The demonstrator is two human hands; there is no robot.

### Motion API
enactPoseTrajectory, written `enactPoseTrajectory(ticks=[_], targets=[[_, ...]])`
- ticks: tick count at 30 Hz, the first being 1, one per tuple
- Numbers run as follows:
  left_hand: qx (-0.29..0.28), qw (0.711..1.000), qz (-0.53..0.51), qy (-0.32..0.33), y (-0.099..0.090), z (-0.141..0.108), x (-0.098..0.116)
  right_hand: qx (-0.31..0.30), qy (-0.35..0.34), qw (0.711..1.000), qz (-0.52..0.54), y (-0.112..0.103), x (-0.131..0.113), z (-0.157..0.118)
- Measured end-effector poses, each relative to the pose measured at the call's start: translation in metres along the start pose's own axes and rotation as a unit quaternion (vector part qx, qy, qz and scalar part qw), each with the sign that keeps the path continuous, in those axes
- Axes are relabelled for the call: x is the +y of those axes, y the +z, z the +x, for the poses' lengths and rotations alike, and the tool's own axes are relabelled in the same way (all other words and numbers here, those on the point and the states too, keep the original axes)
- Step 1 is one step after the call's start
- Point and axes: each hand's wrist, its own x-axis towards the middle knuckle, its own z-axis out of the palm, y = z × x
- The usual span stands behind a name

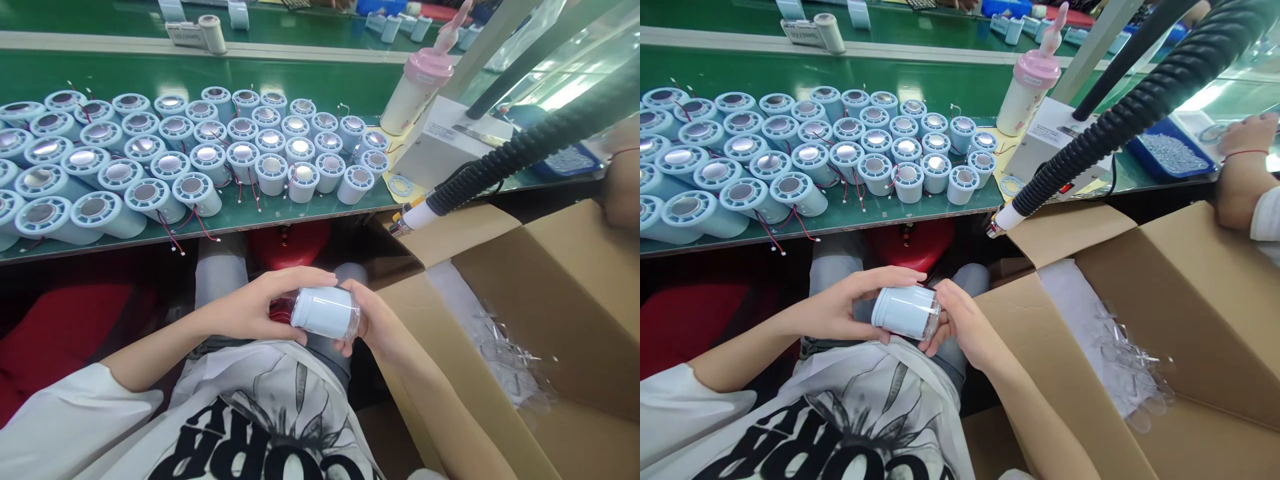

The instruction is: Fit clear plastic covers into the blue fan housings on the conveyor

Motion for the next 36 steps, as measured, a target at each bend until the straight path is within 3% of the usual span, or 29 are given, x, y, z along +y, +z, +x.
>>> enactPoseTrajectory(ticks=[11,16,18,20,21,23,25,26,31,33,36], targets=[[0.01,1.0,0.009,0.027,0.001,0.001,-0.005,-0.068,0.154,0.983,0.076,0.001,0.0,0.004],[0.031,0.999,0.005,-0.02,0.005,-0.001,0.001,-0.104,0.151,0.982,0.046,0.0,0.003,0.006],[0.037,0.996,-0.037,-0.068,0.006,-0.002,0.006,-0.096,0.07,0.993,-0.006,-0.002,0.007,0.004],[0.046,0.988,-0.09,-0.117,0.007,-0.002,0.011,-0.052,-0.083,0.991,-0.097,-0.004,0.009,0.001],[0.049,0.983,-0.11,-0.137,0.007,-0.001,0.013,-0.026,-0.172,0.972,-0.161,-0.006,0.009,-0.001],[0.05,0.976,-0.13,-0.168,0.007,0.0,0.015,0.0,-0.332,0.893,-0.304,-0.01,0.008,-0.005],[0.046,0.972,-0.136,-0.183,0.007,0.002,0.015,-0.007,-0.406,0.82,-0.403,-0.013,0.005,-0.008],[0.045,0.973,-0.137,-0.18,0.007,0.003,0.015,-0.011,-0.406,0.815,-0.414,-0.014,0.005,-0.009],[0.015,0.984,-0.123,-0.125,0.004,0.002,0.014,-0.025,-0.269,0.942,-0.201,-0.014,0.004,-0.011],[-0.003,0.978,-0.159,-0.138,0.002,0.002,0.013,-0.021,-0.248,0.954,-0.168,-0.014,0.004,-0.012],[-0.017,0.96,-0.224,-0.168,0.001,0.003,0.01,0.015,-0.235,0.95,-0.204,-0.013,0.003,-0.011]])
